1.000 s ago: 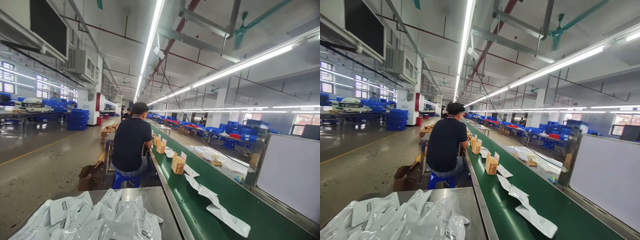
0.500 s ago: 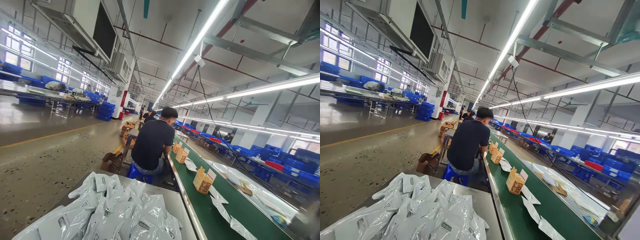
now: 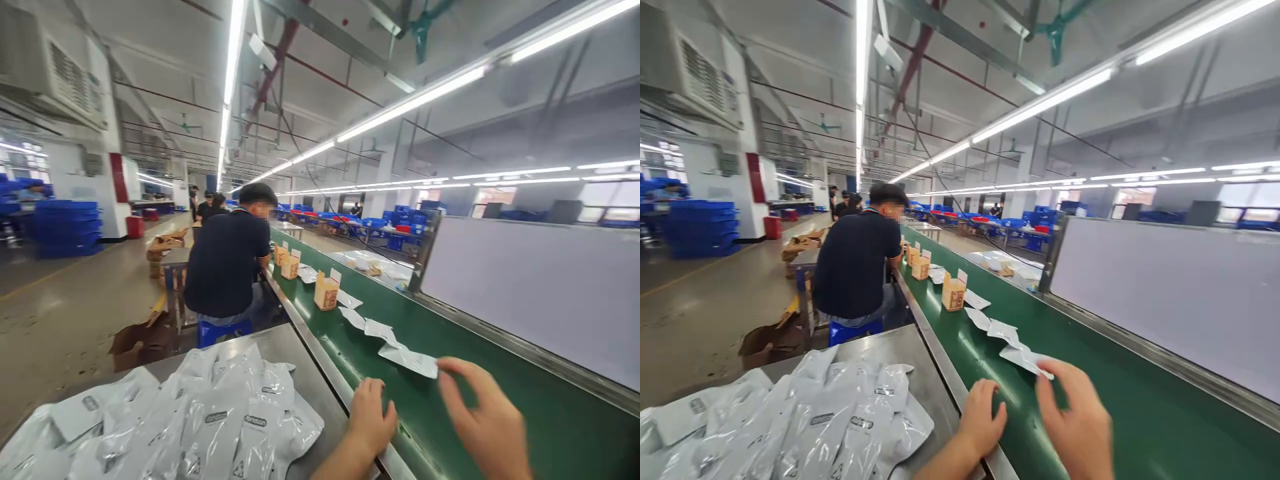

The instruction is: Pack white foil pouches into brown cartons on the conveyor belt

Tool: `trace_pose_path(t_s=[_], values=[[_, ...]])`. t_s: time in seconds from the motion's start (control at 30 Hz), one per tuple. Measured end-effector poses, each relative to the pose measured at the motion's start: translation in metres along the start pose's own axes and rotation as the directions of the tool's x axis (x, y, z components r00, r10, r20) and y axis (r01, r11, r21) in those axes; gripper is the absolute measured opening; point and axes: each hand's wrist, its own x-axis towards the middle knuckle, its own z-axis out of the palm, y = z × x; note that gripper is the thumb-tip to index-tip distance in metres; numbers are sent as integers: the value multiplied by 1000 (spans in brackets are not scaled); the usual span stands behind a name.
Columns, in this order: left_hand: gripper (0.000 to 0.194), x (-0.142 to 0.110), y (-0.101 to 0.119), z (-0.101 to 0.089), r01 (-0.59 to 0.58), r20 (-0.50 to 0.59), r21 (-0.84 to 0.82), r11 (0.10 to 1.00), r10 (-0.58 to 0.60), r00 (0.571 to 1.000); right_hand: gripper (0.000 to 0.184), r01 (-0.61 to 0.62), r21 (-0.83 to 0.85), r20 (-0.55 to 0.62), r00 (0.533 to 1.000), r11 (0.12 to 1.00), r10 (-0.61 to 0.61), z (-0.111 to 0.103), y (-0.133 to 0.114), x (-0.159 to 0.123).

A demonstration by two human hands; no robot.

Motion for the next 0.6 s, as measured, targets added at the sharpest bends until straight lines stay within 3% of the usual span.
trace_pose_path(t_s=[0.07,0.17,0.23,0.3,0.37,0.43,0.53,0.6], values=[[27,2,-3,2,-10,-15,-12,1000,10,1000,31,-54,-99,59,996,994,60,12,17,17],[24,3,-7,2,3,-66,-51,999,-6,998,35,-196,-275,139,961,941,240,48,52,42],[22,4,-9,3,32,-119,-89,996,-43,992,39,-325,-378,134,907,867,399,72,80,46],[20,12,-13,1,92,-212,-129,987,-118,970,43,-434,-465,142,824,772,549,89,106,40],[19,30,-19,-3,173,-340,-166,971,-221,914,44,-492,-521,156,749,698,644,97,126,29],[22,59,-24,-9,254,-469,-189,949,-314,825,45,-488,-551,171,727,677,664,99,138,18],[40,115,-34,-23,344,-593,-189,920,-386,706,48,-425,-571,187,766,702,615,93,144,5],[55,153,-41,-33,389,-620,-174,905,-407,671,48,-370,-563,212,800,739,562,88,145,-3]])
